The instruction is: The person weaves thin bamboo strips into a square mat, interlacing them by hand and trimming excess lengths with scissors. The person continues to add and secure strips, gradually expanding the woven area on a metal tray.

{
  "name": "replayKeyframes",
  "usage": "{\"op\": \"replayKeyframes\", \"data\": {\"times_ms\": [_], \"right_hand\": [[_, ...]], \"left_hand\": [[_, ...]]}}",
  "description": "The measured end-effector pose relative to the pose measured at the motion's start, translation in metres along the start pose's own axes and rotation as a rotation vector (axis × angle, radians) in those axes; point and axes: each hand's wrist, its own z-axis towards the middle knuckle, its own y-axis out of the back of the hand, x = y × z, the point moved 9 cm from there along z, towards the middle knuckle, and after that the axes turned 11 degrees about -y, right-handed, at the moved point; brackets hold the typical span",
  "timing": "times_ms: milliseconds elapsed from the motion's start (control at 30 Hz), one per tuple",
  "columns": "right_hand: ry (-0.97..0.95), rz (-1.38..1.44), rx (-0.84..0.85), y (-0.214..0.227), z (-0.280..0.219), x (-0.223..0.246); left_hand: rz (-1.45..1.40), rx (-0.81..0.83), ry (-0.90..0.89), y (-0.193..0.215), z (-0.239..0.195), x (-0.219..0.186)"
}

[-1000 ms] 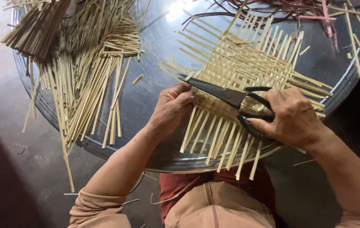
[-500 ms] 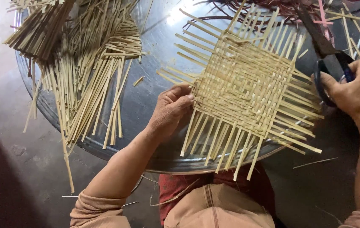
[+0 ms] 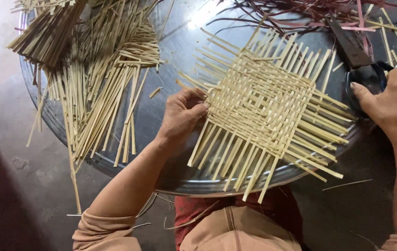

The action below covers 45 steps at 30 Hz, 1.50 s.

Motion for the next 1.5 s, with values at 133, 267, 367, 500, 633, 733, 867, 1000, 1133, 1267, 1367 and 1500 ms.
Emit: {"op": "replayKeyframes", "data": {"times_ms": [133, 267, 367, 500, 633, 733, 867, 1000, 1133, 1267, 1367, 1500], "right_hand": [[0.013, -0.084, 0.112, -0.012, 0.004, 0.003], [0.109, -0.582, -0.161, 0.026, -0.007, 0.017], [0.208, -0.428, -0.276, 0.109, -0.010, 0.057], [0.568, 0.590, -0.064, 0.184, -0.021, 0.134], [0.648, 0.691, 0.178, 0.171, -0.028, 0.204], [0.812, 0.681, 0.143, 0.182, -0.041, 0.244], [0.785, 0.568, 0.280, 0.142, -0.041, 0.272], [0.834, 0.498, 0.102, 0.139, -0.044, 0.281], [0.805, 0.553, 0.016, 0.142, -0.046, 0.278], [0.611, 0.725, -0.116, 0.151, -0.021, 0.252], [0.707, 0.855, -0.170, 0.167, -0.031, 0.254], [0.936, 0.880, -0.196, 0.182, -0.054, 0.261]], "left_hand": [[-0.033, -0.007, -0.001, -0.002, 0.004, 0.004], [0.538, 0.052, -0.138, 0.004, 0.005, -0.010], [0.742, 0.070, -0.239, 0.005, 0.004, -0.019], [1.019, 0.025, -0.397, 0.006, -0.007, -0.042], [1.307, -0.164, -0.899, 0.010, -0.021, -0.045], [1.385, 0.024, -0.793, -0.002, -0.014, -0.022], [1.431, 0.088, -0.783, -0.005, -0.008, -0.003], [1.433, 0.115, -0.802, -0.008, -0.008, -0.003], [1.450, 0.092, -0.909, -0.016, -0.013, -0.012], [1.539, 0.090, -0.997, -0.023, -0.016, -0.015], [1.593, 0.067, -1.037, -0.028, -0.020, -0.022], [1.603, 0.074, -1.078, -0.033, -0.023, -0.030]]}}
